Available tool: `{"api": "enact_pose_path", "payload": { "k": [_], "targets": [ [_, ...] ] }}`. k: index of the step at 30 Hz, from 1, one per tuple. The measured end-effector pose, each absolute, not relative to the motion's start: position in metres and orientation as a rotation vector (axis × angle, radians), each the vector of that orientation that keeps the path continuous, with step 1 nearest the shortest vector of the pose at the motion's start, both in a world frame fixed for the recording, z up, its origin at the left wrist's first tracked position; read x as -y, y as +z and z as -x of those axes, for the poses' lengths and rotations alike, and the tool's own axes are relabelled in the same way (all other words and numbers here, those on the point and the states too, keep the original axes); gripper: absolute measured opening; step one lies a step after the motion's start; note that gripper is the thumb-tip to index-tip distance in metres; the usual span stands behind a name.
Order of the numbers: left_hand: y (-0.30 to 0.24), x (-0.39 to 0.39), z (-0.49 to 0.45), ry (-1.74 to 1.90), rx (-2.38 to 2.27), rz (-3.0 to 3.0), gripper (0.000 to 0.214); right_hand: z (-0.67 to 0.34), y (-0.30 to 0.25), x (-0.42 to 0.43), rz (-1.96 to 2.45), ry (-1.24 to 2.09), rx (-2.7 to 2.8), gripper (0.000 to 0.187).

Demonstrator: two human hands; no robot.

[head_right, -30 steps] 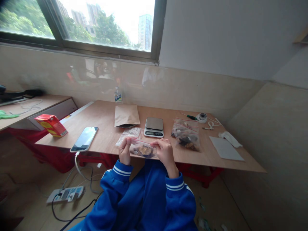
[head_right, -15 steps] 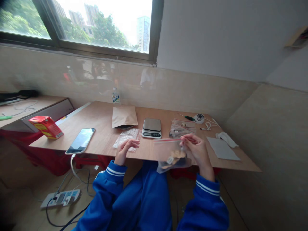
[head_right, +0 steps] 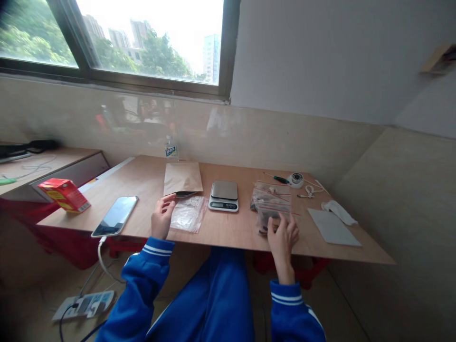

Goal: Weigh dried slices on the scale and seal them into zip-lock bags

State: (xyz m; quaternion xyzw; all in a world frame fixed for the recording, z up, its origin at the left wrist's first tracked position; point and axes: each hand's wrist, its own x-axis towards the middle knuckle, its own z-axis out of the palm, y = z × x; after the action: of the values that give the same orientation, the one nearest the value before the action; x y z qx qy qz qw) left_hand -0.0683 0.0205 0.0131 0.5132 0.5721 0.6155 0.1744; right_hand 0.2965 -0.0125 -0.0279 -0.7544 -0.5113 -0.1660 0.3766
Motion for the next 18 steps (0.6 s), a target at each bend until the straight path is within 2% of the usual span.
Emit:
{"api": "enact_pose_path", "payload": {
  "k": [5,9,12,16,18],
  "targets": [
    [0.003,-0.079,0.085,1.358,-2.046,-1.778,0.048,-0.305,-0.057,-0.012,1.928,-0.305,1.486,0.055],
    [-0.019,-0.111,0.100,1.220,-2.130,-1.885,0.038,-0.291,-0.044,-0.015,1.933,-0.266,1.470,0.058],
    [-0.031,-0.116,0.103,1.437,-2.072,-1.951,0.033,-0.238,-0.020,-0.006,1.659,-0.158,1.648,0.052],
    [-0.029,-0.105,0.100,1.891,-1.896,-2.166,0.026,-0.137,0.011,-0.011,1.023,0.288,2.172,0.040],
    [-0.025,-0.098,0.098,2.031,-1.824,-2.257,0.024,-0.090,0.017,-0.021,0.910,0.271,2.208,0.040]
  ]
}}
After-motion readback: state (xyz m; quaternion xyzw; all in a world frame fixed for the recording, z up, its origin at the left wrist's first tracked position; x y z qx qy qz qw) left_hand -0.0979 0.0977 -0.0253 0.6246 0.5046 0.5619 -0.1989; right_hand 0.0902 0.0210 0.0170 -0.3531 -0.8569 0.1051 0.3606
